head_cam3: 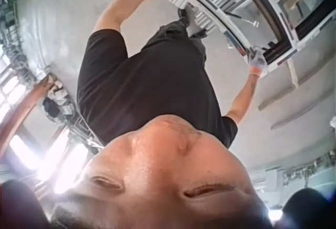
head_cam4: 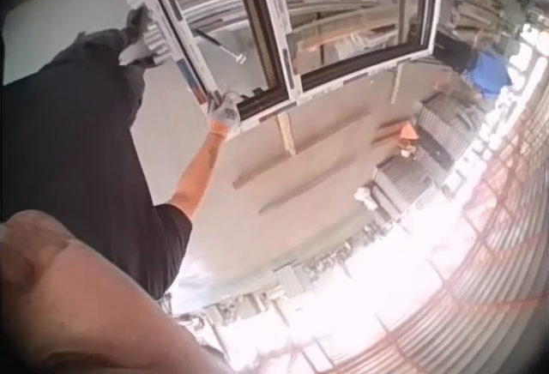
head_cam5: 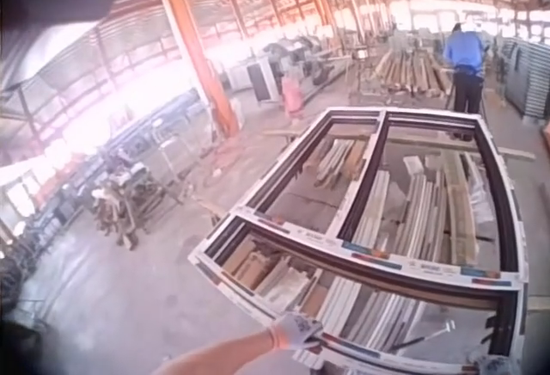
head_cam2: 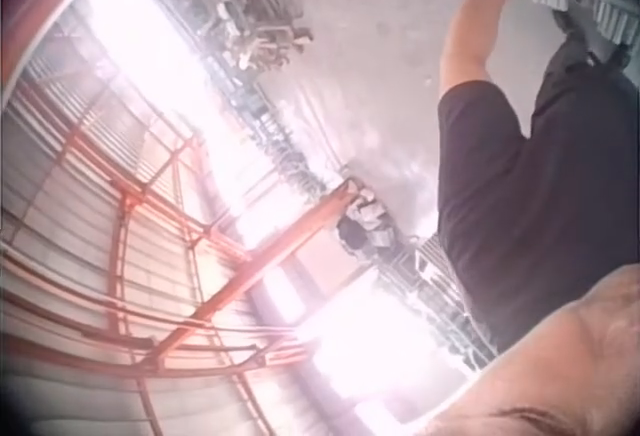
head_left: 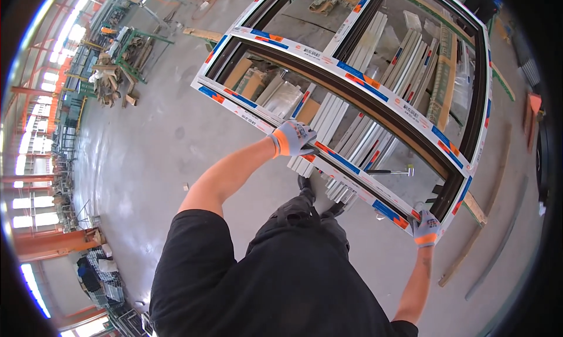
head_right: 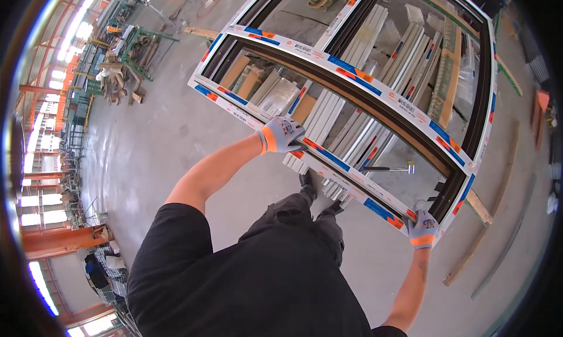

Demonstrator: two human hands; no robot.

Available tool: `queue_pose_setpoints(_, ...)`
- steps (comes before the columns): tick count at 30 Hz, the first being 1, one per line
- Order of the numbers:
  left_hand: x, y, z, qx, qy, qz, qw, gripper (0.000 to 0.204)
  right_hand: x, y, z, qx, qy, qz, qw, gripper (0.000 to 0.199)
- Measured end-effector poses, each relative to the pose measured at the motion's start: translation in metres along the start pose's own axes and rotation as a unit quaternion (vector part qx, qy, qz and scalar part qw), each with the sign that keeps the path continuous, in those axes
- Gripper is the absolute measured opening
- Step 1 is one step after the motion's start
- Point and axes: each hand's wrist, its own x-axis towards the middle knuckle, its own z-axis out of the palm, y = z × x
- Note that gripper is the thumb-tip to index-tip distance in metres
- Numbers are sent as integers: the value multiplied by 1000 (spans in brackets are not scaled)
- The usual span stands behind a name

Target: Moving and organizing aluminum window frames in a fabrication workshop and using a miter saw.

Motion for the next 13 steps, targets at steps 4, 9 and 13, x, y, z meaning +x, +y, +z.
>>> queue_pose_setpoints(4,-2,-1,4,-9,30,-1,1000,39,2,7,9,-4,69,-38,997,39)
queue_pose_setpoints(9,0,0,5,-8,26,3,1000,35,4,15,14,-23,83,-49,995,43)
queue_pose_setpoints(13,-1,-8,3,-12,-10,-11,1000,38,28,-7,-4,43,-115,32,992,48)
